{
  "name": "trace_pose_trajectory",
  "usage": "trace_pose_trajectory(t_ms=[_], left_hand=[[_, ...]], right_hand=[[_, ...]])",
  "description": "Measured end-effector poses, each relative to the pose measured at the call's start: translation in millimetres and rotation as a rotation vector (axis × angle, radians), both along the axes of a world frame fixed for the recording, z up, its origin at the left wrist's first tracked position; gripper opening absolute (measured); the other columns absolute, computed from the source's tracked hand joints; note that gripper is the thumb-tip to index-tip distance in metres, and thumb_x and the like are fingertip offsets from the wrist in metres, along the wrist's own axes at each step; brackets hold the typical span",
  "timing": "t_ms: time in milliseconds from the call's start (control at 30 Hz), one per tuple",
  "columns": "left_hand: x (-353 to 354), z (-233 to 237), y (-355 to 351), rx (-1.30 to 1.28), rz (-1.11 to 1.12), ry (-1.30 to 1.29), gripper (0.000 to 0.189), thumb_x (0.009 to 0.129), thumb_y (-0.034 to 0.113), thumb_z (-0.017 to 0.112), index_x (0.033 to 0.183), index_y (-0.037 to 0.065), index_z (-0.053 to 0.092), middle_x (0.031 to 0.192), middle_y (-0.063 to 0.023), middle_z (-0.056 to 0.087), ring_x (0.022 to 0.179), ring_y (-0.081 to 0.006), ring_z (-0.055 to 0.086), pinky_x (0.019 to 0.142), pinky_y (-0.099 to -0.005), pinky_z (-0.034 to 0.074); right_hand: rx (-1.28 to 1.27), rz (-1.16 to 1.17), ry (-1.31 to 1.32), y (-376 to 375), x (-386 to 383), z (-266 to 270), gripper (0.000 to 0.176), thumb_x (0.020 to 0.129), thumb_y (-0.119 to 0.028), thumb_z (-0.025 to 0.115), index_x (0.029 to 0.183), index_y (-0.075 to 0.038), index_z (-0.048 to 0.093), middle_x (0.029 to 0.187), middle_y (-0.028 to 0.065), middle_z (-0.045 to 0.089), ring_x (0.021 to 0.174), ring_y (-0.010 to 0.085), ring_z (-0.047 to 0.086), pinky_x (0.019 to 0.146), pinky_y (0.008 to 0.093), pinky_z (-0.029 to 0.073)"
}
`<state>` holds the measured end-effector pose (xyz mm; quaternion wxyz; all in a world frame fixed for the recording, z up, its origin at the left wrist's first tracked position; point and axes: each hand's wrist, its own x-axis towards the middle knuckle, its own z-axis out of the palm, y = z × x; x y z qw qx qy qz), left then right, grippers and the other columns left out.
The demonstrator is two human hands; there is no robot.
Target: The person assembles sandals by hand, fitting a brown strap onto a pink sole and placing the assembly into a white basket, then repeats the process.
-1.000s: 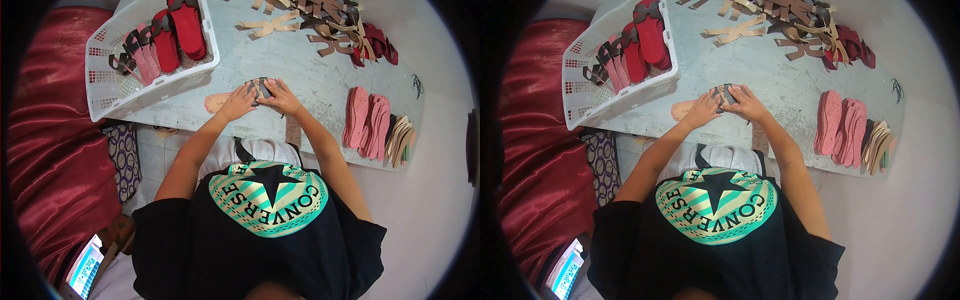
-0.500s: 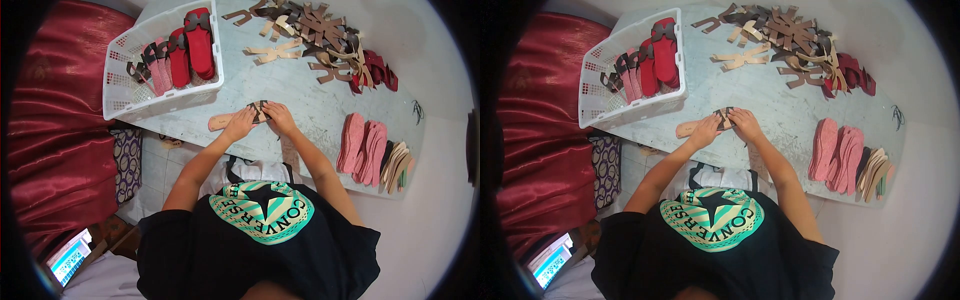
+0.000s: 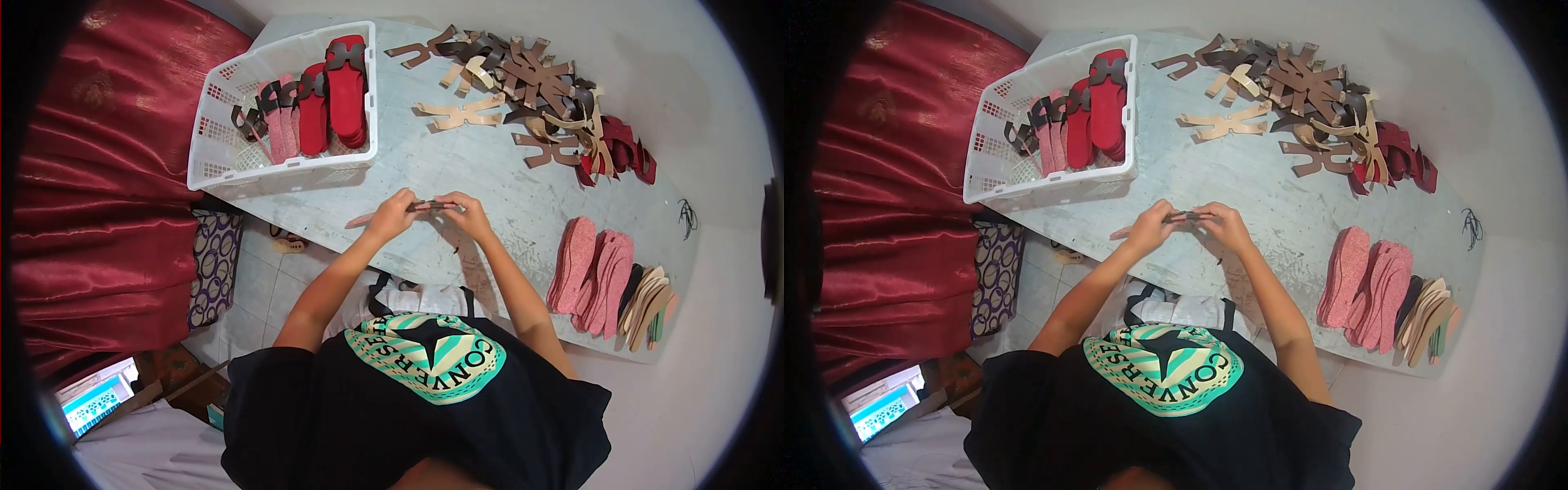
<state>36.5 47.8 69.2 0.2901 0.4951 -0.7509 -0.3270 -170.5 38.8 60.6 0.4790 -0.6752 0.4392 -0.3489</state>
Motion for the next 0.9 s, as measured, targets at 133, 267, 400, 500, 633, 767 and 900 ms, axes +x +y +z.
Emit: trace_pose_trajectory(t_ms=[133,267,400,500,633,767,900], left_hand=[[9.5,38.6,-17.4,0.096,0.006,0.193,0.017,0.073,0.008,0.067,0.077,0.000,0.052,0.072,-0.0101,0.054,0.062,-0.0181,0.055,0.056,-0.0315,0.043],[13.2,66.8,-20.5,0.386,0.033,0.481,0.015,0.078,0.012,0.067,0.081,0.001,0.057,0.076,-0.0024,0.059,0.067,-0.0055,0.051,0.060,-0.0240,0.043],[17.7,84.0,-26.3,0.500,0.114,0.935,0.017,0.081,0.012,0.065,0.092,0.001,0.059,0.086,-0.0015,0.061,0.075,-0.0055,0.054,0.067,-0.0217,0.046],[27.8,103.5,-29.3,0.501,0.158,1.046,0.023,0.082,0.012,0.064,0.102,0.000,0.057,0.095,-0.0033,0.061,0.083,-0.0083,0.057,0.074,-0.0233,0.047],[54.9,107.9,-37.7,0.408,0.268,1.101,0.025,0.082,0.013,0.064,0.103,0.001,0.057,0.094,-0.0040,0.060,0.085,-0.0092,0.056,0.075,-0.0237,0.046],[95.9,117.1,-48.6,0.015,0.368,0.675,0.020,0.080,0.018,0.067,0.091,0.002,0.062,0.081,-0.0026,0.058,0.073,-0.0093,0.054,0.065,-0.0222,0.043],[148.6,118.3,-65.6,-0.051,0.407,0.512,0.021,0.080,0.022,0.067,0.082,0.002,0.060,0.076,-0.0015,0.054,0.068,-0.0093,0.051,0.061,-0.0229,0.041]], right_hand=[[-0.044,0.017,-0.099,-9.0,4.9,52.2,0.027,0.073,-0.004,0.069,0.098,-0.002,0.062,0.097,0.0055,0.063,0.088,0.0149,0.059,0.077,0.0284,0.047],[0.231,0.022,-0.521,-19.6,14.7,70.2,0.040,0.073,-0.002,0.070,0.110,-0.001,0.056,0.100,0.0051,0.061,0.090,0.0141,0.058,0.080,0.0280,0.046],[0.224,0.012,-0.573,-32.1,42.3,98.4,0.051,0.074,0.001,0.068,0.120,-0.001,0.048,0.104,0.0054,0.058,0.096,0.0127,0.055,0.084,0.0281,0.044],[0.163,-0.041,-0.673,-37.6,72.7,106.3,0.056,0.074,0.002,0.067,0.125,-0.002,0.042,0.109,0.0064,0.056,0.100,0.0128,0.053,0.086,0.0285,0.043],[0.139,-0.068,-0.769,-46.0,115.6,121.4,0.063,0.077,0.004,0.063,0.132,-0.003,0.031,0.116,0.0085,0.051,0.104,0.0145,0.051,0.089,0.0290,0.043],[0.035,-0.066,-0.784,-59.7,157.9,130.9,0.061,0.079,0.005,0.060,0.132,-0.002,0.030,0.116,0.0089,0.051,0.105,0.0147,0.051,0.089,0.0286,0.042],[0.031,-0.019,-0.722,-83.1,202.6,140.5,0.060,0.080,0.005,0.059,0.132,-0.002,0.030,0.116,0.0090,0.051,0.105,0.0146,0.050,0.088,0.0291,0.042]])
